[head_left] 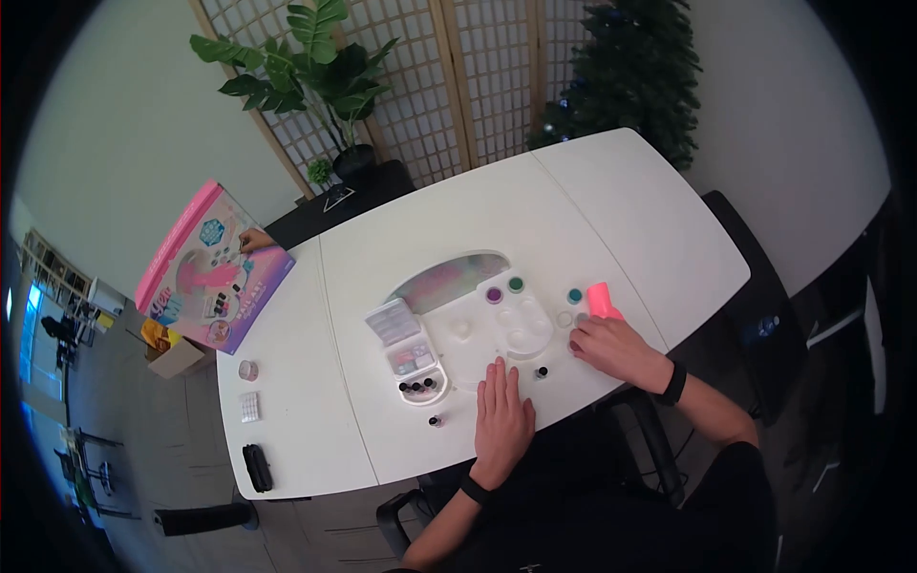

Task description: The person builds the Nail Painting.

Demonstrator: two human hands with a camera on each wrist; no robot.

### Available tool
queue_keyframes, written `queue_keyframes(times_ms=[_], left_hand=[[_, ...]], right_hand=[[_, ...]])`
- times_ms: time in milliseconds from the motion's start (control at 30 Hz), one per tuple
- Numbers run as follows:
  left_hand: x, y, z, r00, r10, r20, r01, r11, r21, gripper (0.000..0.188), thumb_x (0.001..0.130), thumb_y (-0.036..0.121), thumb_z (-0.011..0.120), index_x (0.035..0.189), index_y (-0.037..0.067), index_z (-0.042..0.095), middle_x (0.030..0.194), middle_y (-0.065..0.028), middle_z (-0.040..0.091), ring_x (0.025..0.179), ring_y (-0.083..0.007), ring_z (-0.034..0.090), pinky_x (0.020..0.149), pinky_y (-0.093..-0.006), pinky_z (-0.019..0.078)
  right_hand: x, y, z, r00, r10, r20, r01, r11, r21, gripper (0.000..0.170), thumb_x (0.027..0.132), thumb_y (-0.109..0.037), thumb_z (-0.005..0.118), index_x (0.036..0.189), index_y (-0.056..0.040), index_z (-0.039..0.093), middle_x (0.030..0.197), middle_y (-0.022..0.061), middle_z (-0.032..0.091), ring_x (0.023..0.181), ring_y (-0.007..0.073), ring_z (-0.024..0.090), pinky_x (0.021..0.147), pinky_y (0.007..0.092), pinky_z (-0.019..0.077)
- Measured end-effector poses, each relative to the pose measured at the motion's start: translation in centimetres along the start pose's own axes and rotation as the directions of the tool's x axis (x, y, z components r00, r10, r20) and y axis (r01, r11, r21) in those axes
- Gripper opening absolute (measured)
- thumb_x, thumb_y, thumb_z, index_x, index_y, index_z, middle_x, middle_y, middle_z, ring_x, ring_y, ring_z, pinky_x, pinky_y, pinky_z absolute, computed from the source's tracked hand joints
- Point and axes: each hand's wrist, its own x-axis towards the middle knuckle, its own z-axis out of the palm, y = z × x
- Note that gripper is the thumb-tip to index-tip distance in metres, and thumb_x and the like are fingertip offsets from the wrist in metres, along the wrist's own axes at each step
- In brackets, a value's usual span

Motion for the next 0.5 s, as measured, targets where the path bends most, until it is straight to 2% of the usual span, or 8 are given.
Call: queue_keyframes(times_ms=[100, 267, 467, 500], left_hand=[[-0.1, -0.1, 0.1, 1.0, -0.005, -0.017, 0.004, 0.998, -0.069, 0.068, 0.1, 0.016, 0.067, 0.158, -0.009, 0.042, 0.172, -0.031, 0.036, 0.162, -0.0462, 0.034, 0.131, -0.0571, 0.0306], [-0.1, 0.0, 0.4, 0.999, 0.001, -0.052, -0.001, 1.0, 0.01, 0.066, 0.102, 0.018, 0.065, 0.159, -0.008, 0.044, 0.172, -0.0292, 0.037, 0.161, -0.0427, 0.036, 0.131, -0.0544, 0.0327], [-0.2, 0.0, 0.4, 0.997, 0.028, -0.076, -0.024, 0.998, 0.057, 0.065, 0.104, 0.02, 0.061, 0.16, -0.007, 0.044, 0.172, -0.0282, 0.037, 0.162, -0.0404, 0.037, 0.131, -0.0521, 0.0322], [-0.3, 0.0, 0.5, 0.996, 0.031, -0.082, -0.026, 0.998, 0.064, 0.065, 0.104, 0.02, 0.061, 0.16, -0.007, 0.044, 0.172, -0.0282, 0.037, 0.162, -0.0403, 0.036, 0.132, -0.0519, 0.0318]], right_hand=[[0.5, 0.0, -0.2, 1.0, 0.0, -0.016, 0.001, 1.0, 0.015, 0.015, 0.097, -0.017, 0.071, 0.097, -0.0018, 0.07, 0.097, 0.0138, 0.069, 0.095, 0.0319, 0.072, 0.084, 0.0449, 0.0599], [-0.1, 0.2, 0.7, 1.0, 0.006, 0.001, -0.006, 0.999, 0.035, 0.014, 0.098, -0.017, 0.072, 0.101, -0.0023, 0.071, 0.1, 0.0141, 0.069, 0.096, 0.0316, 0.072, 0.084, 0.0444, 0.06], [2.4, -2.2, -4.6, 0.996, 0.043, -0.081, -0.019, 0.963, 0.269, 0.018, 0.103, -0.016, 0.069, 0.111, -0.0006, 0.072, 0.104, 0.0137, 0.069, 0.1, 0.0334, 0.071, 0.088, 0.0457, 0.0593], [3.5, -2.5, -4.8, 0.994, 0.007, -0.114, 0.023, 0.965, 0.261, 0.019, 0.103, -0.016, 0.069, 0.112, -0.0002, 0.071, 0.104, 0.0138, 0.069, 0.099, 0.0342, 0.071, 0.088, 0.0462, 0.0592]])
